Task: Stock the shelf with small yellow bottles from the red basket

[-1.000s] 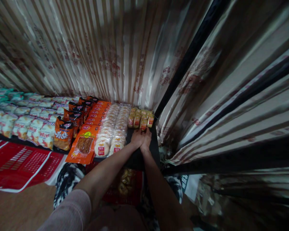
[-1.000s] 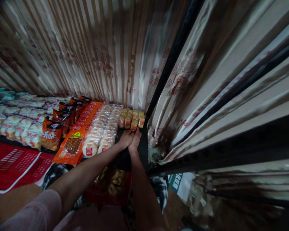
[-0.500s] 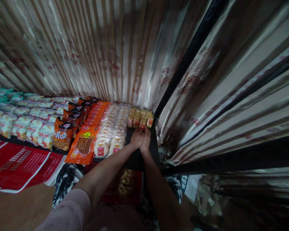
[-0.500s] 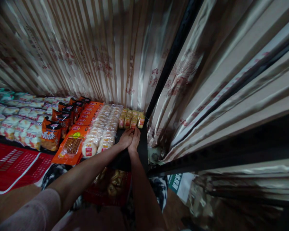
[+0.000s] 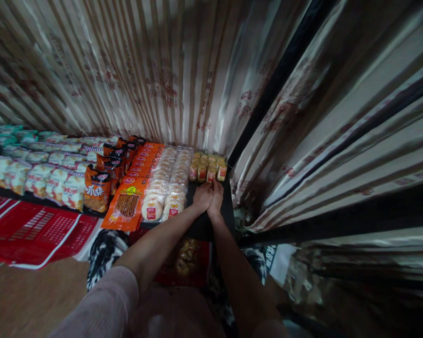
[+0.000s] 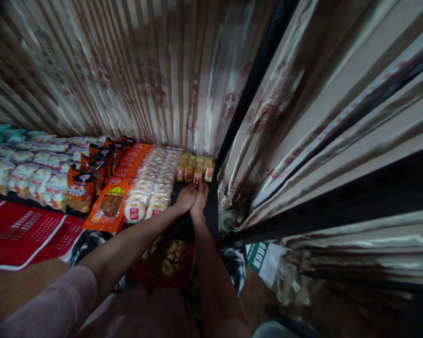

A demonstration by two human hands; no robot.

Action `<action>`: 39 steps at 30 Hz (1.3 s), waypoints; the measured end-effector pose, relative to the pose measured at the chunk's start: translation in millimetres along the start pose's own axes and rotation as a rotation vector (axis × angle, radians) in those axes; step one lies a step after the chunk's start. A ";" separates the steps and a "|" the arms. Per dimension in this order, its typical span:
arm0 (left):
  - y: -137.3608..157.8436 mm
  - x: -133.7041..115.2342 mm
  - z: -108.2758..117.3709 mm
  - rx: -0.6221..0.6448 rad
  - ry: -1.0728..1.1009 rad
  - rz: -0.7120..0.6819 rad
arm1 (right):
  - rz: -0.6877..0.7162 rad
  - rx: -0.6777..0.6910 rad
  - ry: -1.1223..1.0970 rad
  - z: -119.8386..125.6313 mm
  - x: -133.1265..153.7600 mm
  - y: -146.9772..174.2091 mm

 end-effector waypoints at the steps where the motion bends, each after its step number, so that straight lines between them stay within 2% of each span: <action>1: 2.6 6.1 4.4 0.008 0.000 0.016 | -0.004 -0.001 0.000 2.3 3.2 2.5; 5: 18.1 21.1 16.1 0.017 0.024 0.105 | -0.006 0.004 -0.003 9.6 13.6 16.5; 12: 60.4 21.1 18.5 0.002 0.126 0.173 | -0.054 0.051 -0.019 15.1 11.6 47.1; 16: 92.1 21.7 17.4 -0.007 0.203 0.160 | 0.001 0.100 -0.056 20.0 17.1 69.6; 22: 153.2 21.6 29.5 -0.111 0.252 0.038 | 0.127 0.157 -0.065 31.9 39.6 119.7; 26: 190.2 33.5 31.7 -0.077 0.268 0.034 | 0.241 0.257 -0.078 33.0 59.7 158.3; 29: 212.5 48.8 32.3 -0.084 0.268 0.064 | 0.279 0.272 -0.071 34.4 63.4 182.9; 32: 229.0 69.8 28.8 -0.098 0.313 0.099 | 0.298 0.353 -0.070 24.8 60.3 203.8; 35: 235.3 98.2 13.3 -0.012 0.336 0.166 | 0.203 0.509 -0.057 0.0 42.4 217.4; 37: 234.8 120.1 -3.2 0.109 0.284 0.244 | 0.030 0.625 -0.022 -21.4 16.2 223.3; 39: 232.2 143.7 -13.7 0.171 0.167 0.342 | -0.207 0.656 -0.014 -35.8 -18.1 227.0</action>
Point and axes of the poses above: each hand's wrist, its own y-axis away from the middle knuckle, its own z-axis out of the back of the hand, x = y × z, the point moved 9 cm from there along -y, towards the middle knuckle, and after that the axes turned 8 degrees about -y, right-handed, at the moved point
